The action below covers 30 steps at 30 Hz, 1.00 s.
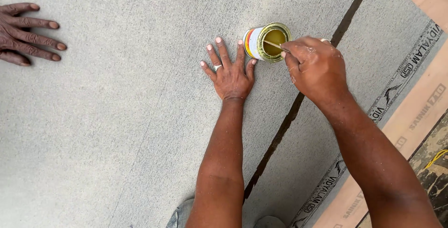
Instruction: The person applies adhesive from a container onto a large board using a spreader and then positions and presses smaller wooden panels onto the board.
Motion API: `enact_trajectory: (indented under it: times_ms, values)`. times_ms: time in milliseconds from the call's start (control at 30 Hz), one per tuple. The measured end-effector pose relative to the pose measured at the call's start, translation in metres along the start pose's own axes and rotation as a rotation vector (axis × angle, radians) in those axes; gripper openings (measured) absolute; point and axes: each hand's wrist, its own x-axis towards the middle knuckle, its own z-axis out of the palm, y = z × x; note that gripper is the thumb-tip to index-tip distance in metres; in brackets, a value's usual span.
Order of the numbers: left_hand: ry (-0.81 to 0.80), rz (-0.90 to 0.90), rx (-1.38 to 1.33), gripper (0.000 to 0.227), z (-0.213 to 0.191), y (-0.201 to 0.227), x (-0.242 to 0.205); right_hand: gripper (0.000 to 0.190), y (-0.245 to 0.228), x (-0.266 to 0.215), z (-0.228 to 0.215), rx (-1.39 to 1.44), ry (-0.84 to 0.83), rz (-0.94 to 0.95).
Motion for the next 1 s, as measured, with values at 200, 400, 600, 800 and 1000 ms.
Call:
enact_trajectory:
  times_ms: [200, 400, 600, 800, 1000]
  values:
    - [0.009, 0.01, 0.004, 0.069, 0.002, -0.001, 0.0, 0.006, 0.044, -0.016, 0.005, 0.423, -0.024, 0.42]
    - [0.001, 0.05, 0.029, 0.063, -0.004, 0.003, -0.004, 0.005, 0.067, -0.046, 0.017, 0.977, 0.12, 0.803]
    - [-0.037, 0.072, 0.058, 0.062, -0.014, -0.009, -0.024, 0.023, 0.047, -0.131, 0.006, 1.126, 0.217, 0.939]
    - [-0.037, 0.195, 0.159, 0.074, -0.025, -0.126, -0.104, 0.042, -0.014, -0.145, -0.011, 1.587, 0.36, 0.876]
    - [-0.037, 0.108, 0.217, 0.074, -0.018, -0.216, -0.155, 0.047, -0.086, -0.071, 0.05, 1.765, -0.095, 0.633]
